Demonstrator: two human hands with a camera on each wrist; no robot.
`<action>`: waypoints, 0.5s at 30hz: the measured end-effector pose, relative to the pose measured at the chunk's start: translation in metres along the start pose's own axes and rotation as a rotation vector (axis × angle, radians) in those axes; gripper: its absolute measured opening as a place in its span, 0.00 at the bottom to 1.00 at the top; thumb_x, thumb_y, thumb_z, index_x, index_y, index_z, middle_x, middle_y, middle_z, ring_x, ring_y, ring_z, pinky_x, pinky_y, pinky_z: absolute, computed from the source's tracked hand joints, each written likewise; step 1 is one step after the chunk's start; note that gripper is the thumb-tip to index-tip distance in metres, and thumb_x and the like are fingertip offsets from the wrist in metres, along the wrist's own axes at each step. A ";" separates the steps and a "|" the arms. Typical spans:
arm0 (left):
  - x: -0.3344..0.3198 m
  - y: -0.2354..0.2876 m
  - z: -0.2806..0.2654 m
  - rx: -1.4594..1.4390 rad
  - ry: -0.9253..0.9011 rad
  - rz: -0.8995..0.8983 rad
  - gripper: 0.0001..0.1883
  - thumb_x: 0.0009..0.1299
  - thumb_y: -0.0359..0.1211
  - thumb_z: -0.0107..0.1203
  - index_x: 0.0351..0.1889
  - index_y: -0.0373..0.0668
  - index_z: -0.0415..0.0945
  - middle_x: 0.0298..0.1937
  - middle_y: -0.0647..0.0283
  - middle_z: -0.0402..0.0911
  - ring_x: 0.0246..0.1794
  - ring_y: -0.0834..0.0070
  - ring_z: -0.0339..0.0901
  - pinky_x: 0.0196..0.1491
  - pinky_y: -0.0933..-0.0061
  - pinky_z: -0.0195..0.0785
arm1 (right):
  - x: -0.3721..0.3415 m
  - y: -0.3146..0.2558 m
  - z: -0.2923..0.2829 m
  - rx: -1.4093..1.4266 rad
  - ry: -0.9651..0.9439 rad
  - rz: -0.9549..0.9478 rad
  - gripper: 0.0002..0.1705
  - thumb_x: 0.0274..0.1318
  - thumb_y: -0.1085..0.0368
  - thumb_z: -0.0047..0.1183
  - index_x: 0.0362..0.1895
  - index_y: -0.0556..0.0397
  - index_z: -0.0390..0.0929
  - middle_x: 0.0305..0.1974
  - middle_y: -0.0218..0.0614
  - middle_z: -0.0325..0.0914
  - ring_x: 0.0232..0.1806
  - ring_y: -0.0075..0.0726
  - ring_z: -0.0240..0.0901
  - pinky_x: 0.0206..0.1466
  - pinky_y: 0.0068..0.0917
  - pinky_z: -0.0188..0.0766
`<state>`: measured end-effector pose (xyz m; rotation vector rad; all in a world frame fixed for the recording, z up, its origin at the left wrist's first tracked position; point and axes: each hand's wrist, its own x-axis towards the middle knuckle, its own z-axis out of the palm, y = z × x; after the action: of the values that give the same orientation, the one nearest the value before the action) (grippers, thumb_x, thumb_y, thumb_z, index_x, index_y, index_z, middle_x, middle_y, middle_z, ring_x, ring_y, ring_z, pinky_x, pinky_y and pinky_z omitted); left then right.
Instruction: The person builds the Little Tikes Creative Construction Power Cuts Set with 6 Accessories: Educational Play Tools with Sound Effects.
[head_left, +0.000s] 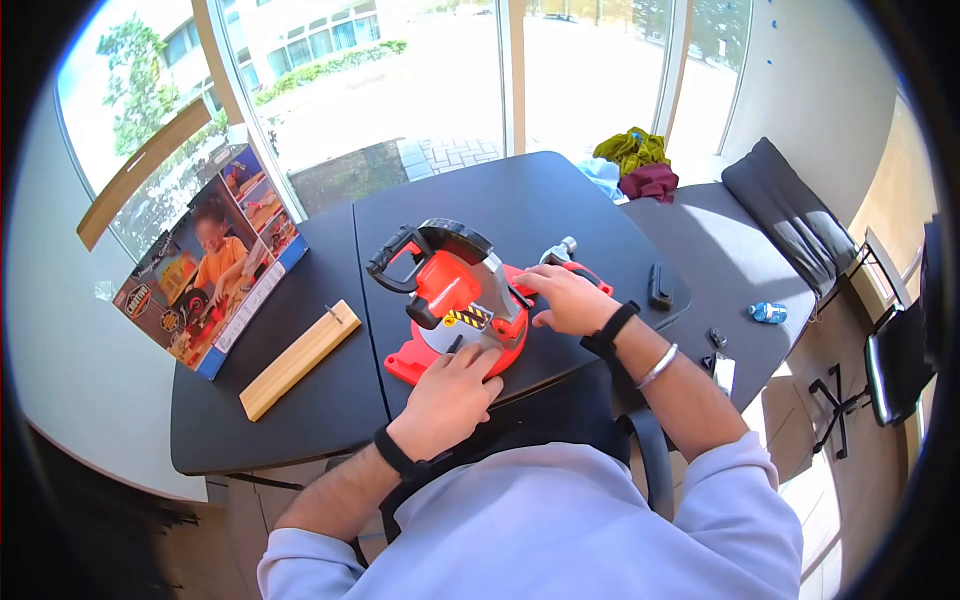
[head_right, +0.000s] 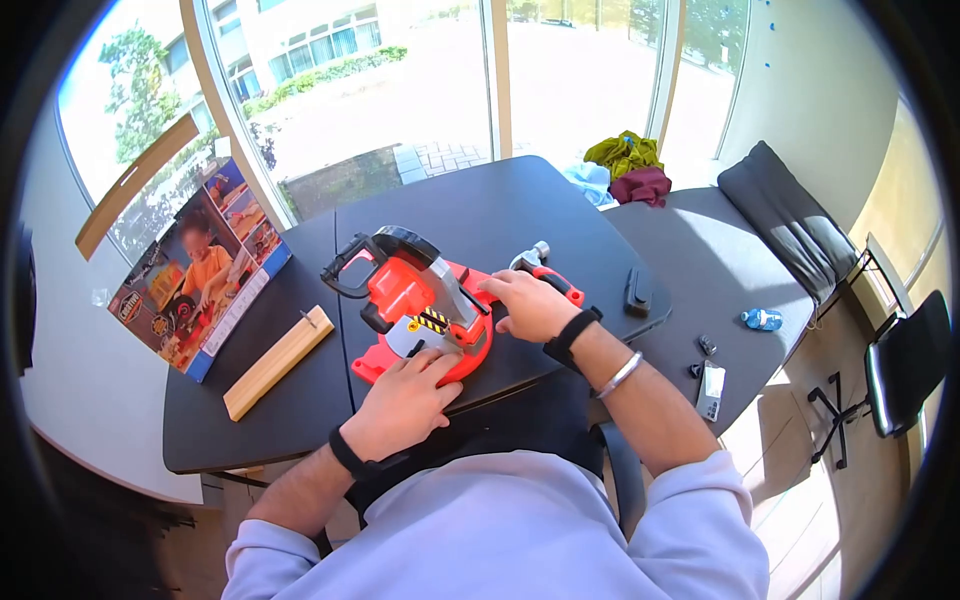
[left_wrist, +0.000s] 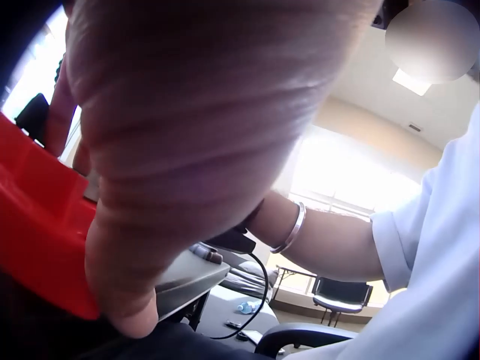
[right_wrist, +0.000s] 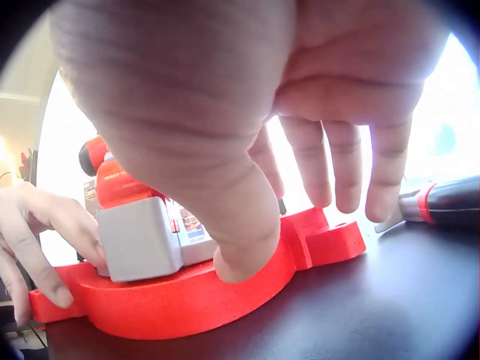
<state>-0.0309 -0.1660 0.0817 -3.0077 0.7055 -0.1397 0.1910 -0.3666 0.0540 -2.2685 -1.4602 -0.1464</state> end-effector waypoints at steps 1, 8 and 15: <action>-0.002 -0.001 0.001 -0.010 -0.009 -0.012 0.26 0.61 0.41 0.77 0.56 0.44 0.85 0.76 0.59 0.72 0.77 0.57 0.68 0.69 0.57 0.73 | 0.004 -0.002 0.001 0.004 0.008 -0.002 0.40 0.48 0.66 0.78 0.68 0.54 0.79 0.63 0.49 0.81 0.67 0.58 0.77 0.73 0.46 0.73; -0.010 -0.034 -0.008 -0.146 -0.024 0.004 0.23 0.60 0.31 0.75 0.54 0.44 0.86 0.77 0.62 0.74 0.79 0.60 0.69 0.75 0.57 0.70 | 0.012 -0.017 0.002 -0.118 -0.125 0.121 0.35 0.54 0.60 0.76 0.66 0.50 0.82 0.59 0.52 0.81 0.62 0.58 0.80 0.69 0.46 0.76; -0.012 -0.067 0.001 -0.002 -0.004 -0.064 0.19 0.61 0.32 0.74 0.51 0.42 0.89 0.79 0.65 0.73 0.82 0.60 0.66 0.76 0.56 0.69 | -0.021 -0.057 0.007 -0.355 -0.035 0.158 0.23 0.58 0.58 0.72 0.54 0.55 0.84 0.45 0.49 0.79 0.49 0.52 0.82 0.51 0.45 0.81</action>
<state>-0.0118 -0.1006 0.0847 -3.0331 0.6097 -0.1351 0.1304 -0.3616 0.0583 -2.6704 -1.3506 -0.3426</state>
